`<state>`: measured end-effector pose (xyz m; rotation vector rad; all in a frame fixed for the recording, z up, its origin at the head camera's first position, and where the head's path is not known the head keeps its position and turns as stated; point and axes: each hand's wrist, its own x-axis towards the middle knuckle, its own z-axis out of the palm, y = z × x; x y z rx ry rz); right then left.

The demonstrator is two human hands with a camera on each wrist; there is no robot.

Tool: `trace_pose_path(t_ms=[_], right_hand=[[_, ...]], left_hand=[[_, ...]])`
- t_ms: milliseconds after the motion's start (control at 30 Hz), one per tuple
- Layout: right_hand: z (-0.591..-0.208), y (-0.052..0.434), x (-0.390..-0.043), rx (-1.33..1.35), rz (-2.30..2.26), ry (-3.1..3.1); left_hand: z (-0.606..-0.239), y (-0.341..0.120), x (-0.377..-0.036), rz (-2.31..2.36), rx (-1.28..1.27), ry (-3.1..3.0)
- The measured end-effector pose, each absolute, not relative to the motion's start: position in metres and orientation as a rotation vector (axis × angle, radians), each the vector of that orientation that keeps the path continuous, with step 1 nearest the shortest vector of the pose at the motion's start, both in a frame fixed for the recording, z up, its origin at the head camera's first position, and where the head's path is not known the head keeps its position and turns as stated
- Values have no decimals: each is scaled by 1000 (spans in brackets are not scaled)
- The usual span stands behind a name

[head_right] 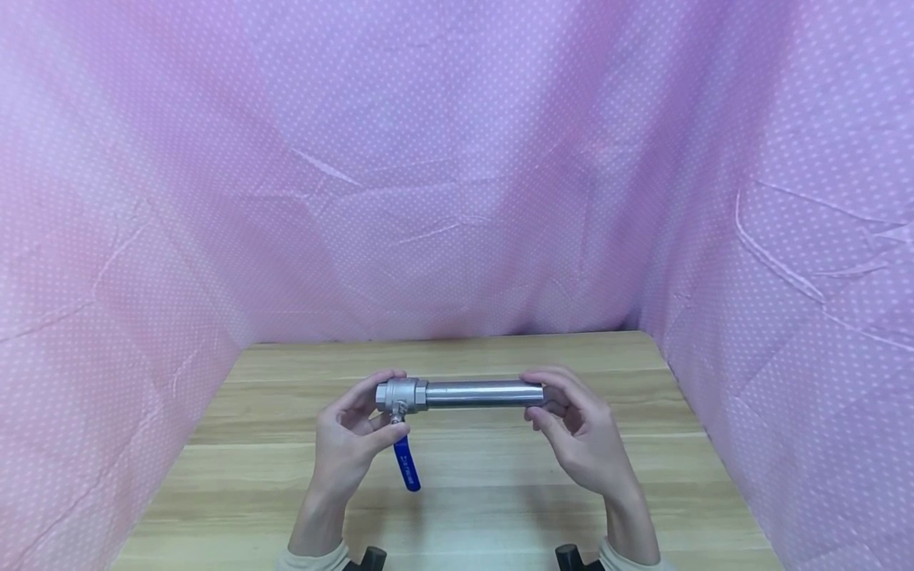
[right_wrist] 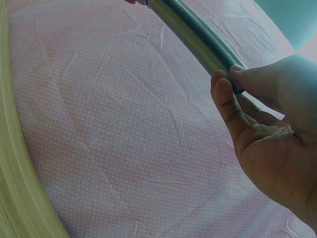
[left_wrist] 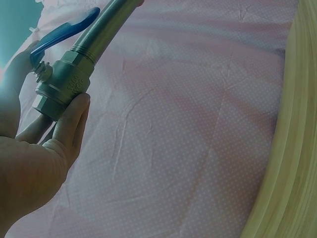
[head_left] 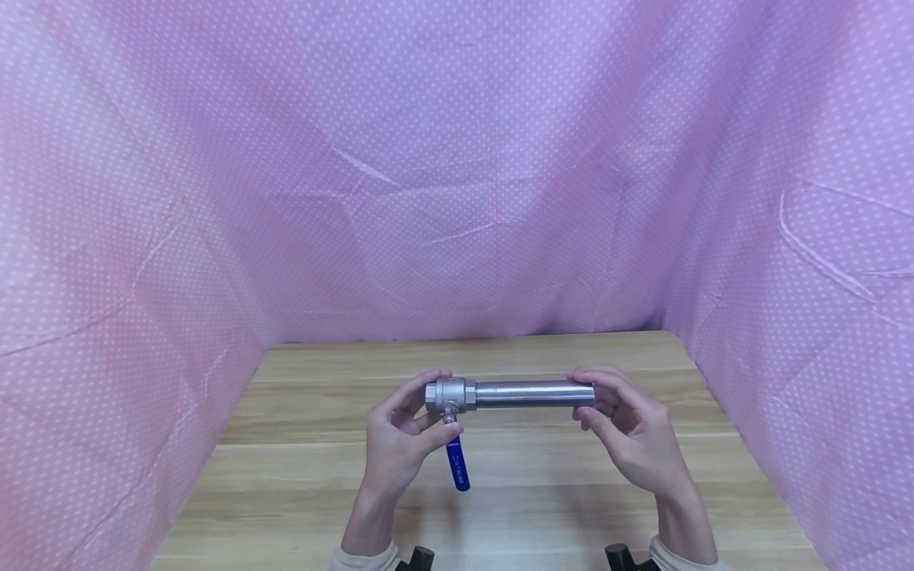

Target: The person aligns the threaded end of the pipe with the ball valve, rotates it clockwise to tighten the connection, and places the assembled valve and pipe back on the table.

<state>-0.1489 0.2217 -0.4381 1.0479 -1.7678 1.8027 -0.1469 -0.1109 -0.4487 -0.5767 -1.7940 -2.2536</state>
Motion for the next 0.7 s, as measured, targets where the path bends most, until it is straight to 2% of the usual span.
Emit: trace_pose_path(t_ms=[700], right_hand=[[-440, 224, -150, 1000, 1688, -1823]], left_hand=[[-448, -110, -146, -2245, -578, -1808]])
